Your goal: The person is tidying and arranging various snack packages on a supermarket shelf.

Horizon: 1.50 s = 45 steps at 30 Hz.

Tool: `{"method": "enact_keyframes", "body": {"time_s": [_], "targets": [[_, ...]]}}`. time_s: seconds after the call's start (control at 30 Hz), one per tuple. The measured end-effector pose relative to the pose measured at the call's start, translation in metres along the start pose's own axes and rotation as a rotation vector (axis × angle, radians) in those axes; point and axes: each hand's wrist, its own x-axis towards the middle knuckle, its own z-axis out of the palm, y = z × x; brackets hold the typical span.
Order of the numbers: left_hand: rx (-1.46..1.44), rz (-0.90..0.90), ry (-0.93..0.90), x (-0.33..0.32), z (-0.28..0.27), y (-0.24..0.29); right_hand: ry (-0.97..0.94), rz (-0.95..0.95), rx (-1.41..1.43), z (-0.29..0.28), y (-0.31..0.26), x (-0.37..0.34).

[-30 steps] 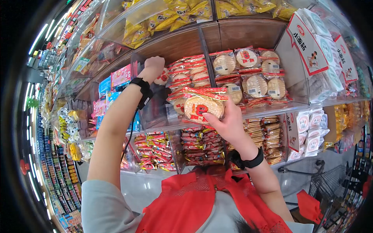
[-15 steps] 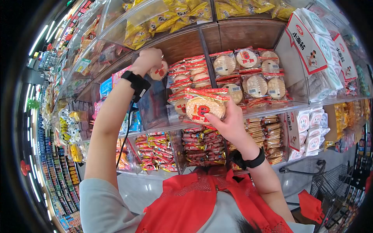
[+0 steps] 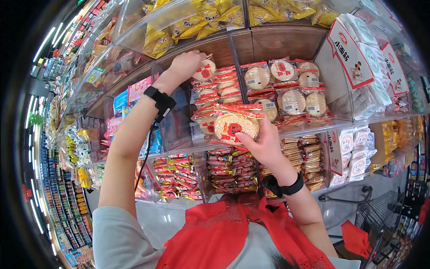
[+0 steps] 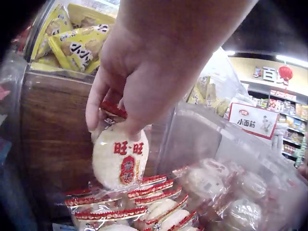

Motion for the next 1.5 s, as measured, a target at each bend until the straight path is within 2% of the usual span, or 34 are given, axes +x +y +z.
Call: {"method": "enact_keyframes", "body": {"time_s": [0.13, 0.2, 0.33, 0.37, 0.4, 0.47, 0.53, 0.6, 0.63, 0.73, 0.87, 1.0, 1.07, 1.17, 1.2, 1.27, 1.4, 1.47, 1.5], "targets": [[0.034, 0.021, 0.014, -0.005, -0.007, -0.018, -0.002, -0.004, -0.026, -0.001, 0.000, 0.000], [0.162, -0.238, -0.260, -0.011, -0.018, -0.020, -0.008, -0.006, -0.032, 0.001, 0.002, 0.000], [0.178, -0.418, -0.219, -0.022, -0.002, -0.020, 0.004, -0.027, 0.007, 0.004, 0.004, 0.001], [0.173, -0.424, -0.342, -0.019, 0.002, -0.022, 0.002, -0.014, 0.013, 0.004, 0.004, 0.001], [0.173, -0.420, -0.342, -0.017, 0.008, -0.024, 0.005, -0.013, 0.012, 0.003, 0.004, 0.001], [-0.016, -0.581, -0.486, -0.010, 0.037, -0.037, 0.013, -0.042, -0.022, 0.002, 0.005, 0.000], [-0.046, -0.565, -0.514, -0.008, 0.053, -0.040, 0.000, -0.018, -0.009, 0.001, 0.004, 0.000], [-0.184, -0.655, -0.552, -0.008, 0.064, -0.040, -0.013, 0.005, 0.004, 0.001, 0.003, 0.000], [-0.183, -0.651, -0.553, -0.007, 0.069, -0.039, -0.006, 0.007, 0.031, 0.002, 0.003, 0.000], [-0.361, -0.799, -0.458, -0.006, 0.088, -0.037, -0.002, 0.004, 0.043, 0.001, 0.000, 0.000], [-0.223, -0.674, -0.304, -0.017, 0.100, -0.043, -0.012, 0.002, 0.030, 0.000, 0.000, 0.000], [-0.148, -0.637, -0.409, -0.017, 0.098, -0.047, -0.018, -0.008, 0.028, 0.000, 0.000, 0.001], [0.098, -0.224, -0.656, -0.018, 0.099, -0.054, -0.022, -0.006, 0.021, 0.000, -0.001, 0.001], [0.216, -0.167, -0.642, -0.021, 0.098, -0.049, -0.013, -0.011, 0.029, 0.000, -0.001, 0.000], [0.215, -0.165, -0.642, -0.024, 0.097, -0.042, -0.011, -0.010, 0.027, -0.001, -0.001, 0.000], [0.238, -0.444, -0.333, -0.027, 0.090, -0.024, -0.016, -0.004, 0.042, -0.001, -0.003, 0.001], [0.234, -0.378, -0.315, -0.023, 0.044, -0.018, -0.014, -0.005, 0.048, -0.001, -0.001, 0.000], [-0.002, -0.496, -0.557, -0.014, -0.012, 0.002, 0.025, 0.014, 0.004, 0.001, 0.000, 0.002], [-0.001, -0.500, -0.558, -0.013, -0.034, 0.009, 0.023, 0.013, 0.007, 0.002, 0.000, 0.003]]}}
